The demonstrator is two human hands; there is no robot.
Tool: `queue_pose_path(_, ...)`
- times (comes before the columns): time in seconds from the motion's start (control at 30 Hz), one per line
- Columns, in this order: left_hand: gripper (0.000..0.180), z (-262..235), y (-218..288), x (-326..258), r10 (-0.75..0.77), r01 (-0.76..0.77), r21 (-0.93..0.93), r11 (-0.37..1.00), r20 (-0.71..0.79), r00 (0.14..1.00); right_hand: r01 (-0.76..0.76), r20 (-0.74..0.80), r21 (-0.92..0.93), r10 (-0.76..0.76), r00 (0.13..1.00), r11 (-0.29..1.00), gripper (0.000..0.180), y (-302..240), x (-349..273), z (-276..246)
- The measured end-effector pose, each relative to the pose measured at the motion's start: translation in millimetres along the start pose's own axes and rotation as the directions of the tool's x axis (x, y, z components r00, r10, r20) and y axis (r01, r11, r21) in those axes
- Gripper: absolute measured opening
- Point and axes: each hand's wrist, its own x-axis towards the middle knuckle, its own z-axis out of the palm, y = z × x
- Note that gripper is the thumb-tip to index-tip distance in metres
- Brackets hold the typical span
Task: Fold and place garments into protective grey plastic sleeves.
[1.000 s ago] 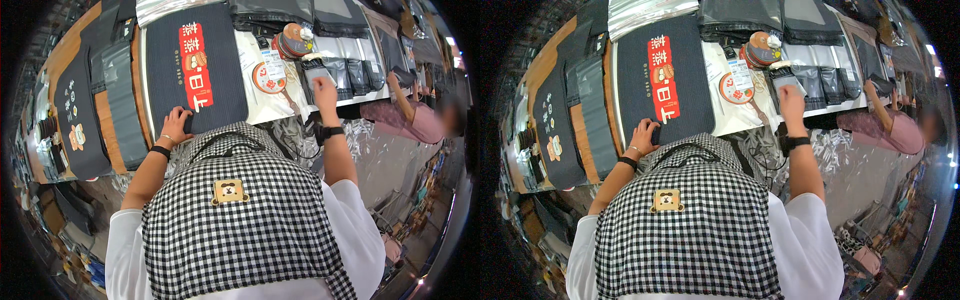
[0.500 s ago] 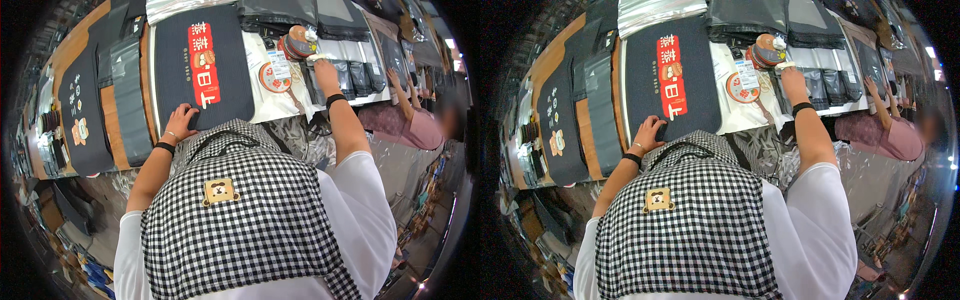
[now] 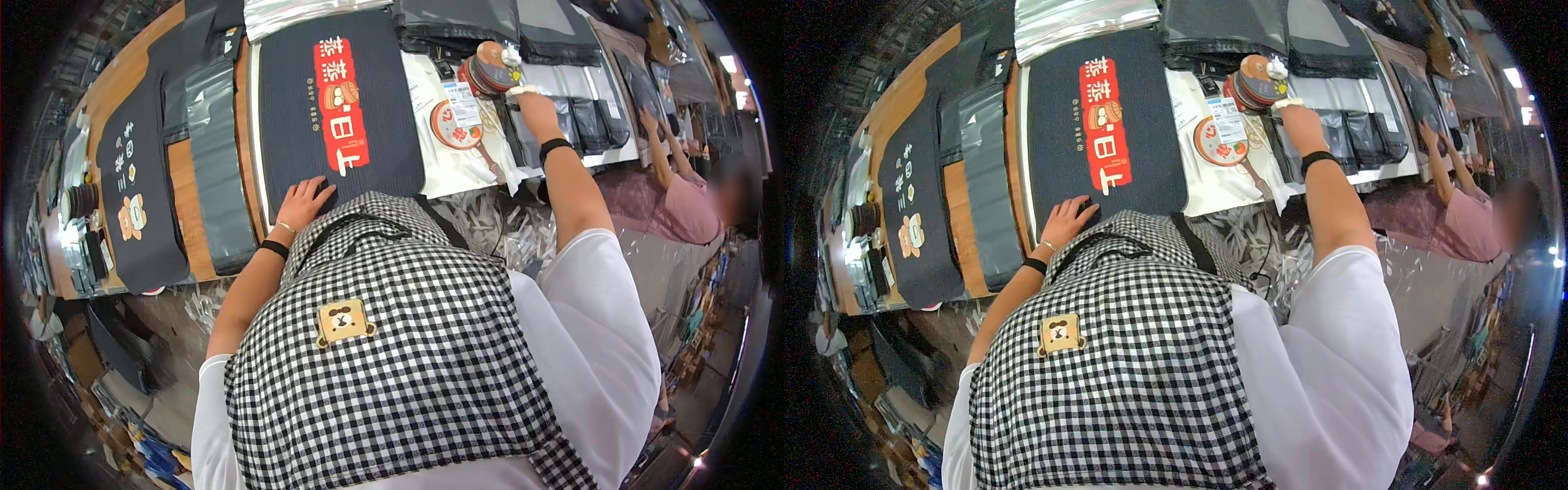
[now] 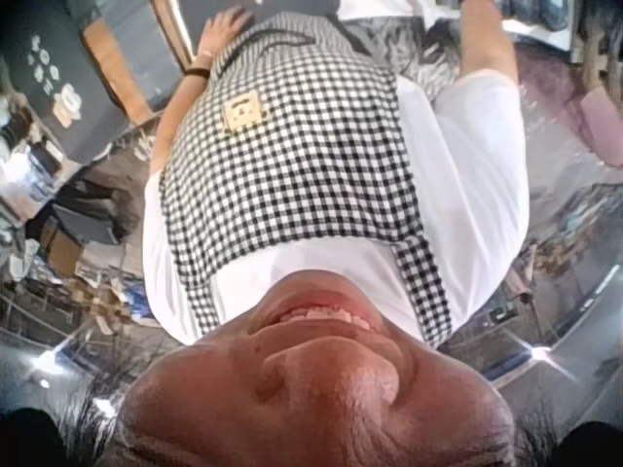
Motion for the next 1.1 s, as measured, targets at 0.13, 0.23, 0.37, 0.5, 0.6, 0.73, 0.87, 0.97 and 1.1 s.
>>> queue_pose_path(0.13, 0.074, -3, -8, 0, 0.002, -0.003, 0.013, 1.000, 0.056, 0.998, 0.091, -0.317, 0.026, -0.078, 0.945, 0.995, 0.015, -13, -5, 2)
queue_pose_path(0.23, 0.074, -16, -12, 8, 0.007, 0.005, -0.100, 0.995, 0.116, 0.993, -0.028, -0.210, 0.020, 0.031, 0.977, 0.999, 0.015, -4, -7, 10)
queue_pose_path(0.37, 0.075, -30, -16, 1, -0.012, 0.049, -0.230, 0.972, 0.156, 0.988, -0.152, -0.337, 0.079, 0.170, 0.926, 0.985, 0.015, -37, 1, -29)
queue_pose_path(0.5, 0.073, -33, -15, 7, 0.039, -0.017, -0.169, 0.986, 0.131, 0.991, -0.136, -0.412, 0.355, 0.285, 0.865, 0.925, 0.015, -131, 4, -71)
queue_pose_path(0.6, 0.071, -13, -18, 1, 0.050, -0.046, -0.077, 0.996, 0.046, 0.998, 0.254, -0.485, 0.543, 0.052, 0.873, 0.801, 0.056, -232, -17, -85)
queue_pose_path(0.73, 0.068, -24, -24, 2, 0.064, -0.055, -0.184, 0.981, 0.042, 0.997, 0.584, -0.276, 0.550, -0.530, 0.802, 0.597, 0.102, -298, -83, -48)
queue_pose_path(0.87, 0.065, -40, -36, 9, 0.031, 0.027, -0.392, 0.919, 0.141, 0.990, 0.656, -0.229, 0.418, -0.625, 0.746, 0.629, 0.091, -294, -113, -23)
queue_pose_path(0.97, 0.073, -40, -32, 9, 0.033, 0.019, -0.372, 0.928, 0.131, 0.991, 0.595, -0.221, 0.535, -0.581, 0.784, 0.600, 0.082, -292, -114, -29)
queue_pose_path(1.1, 0.085, -36, -23, 3, 0.018, 0.028, -0.248, 0.968, 0.178, 0.984, 0.528, -0.151, 0.570, -0.551, 0.821, 0.630, 0.075, -290, -111, -41)
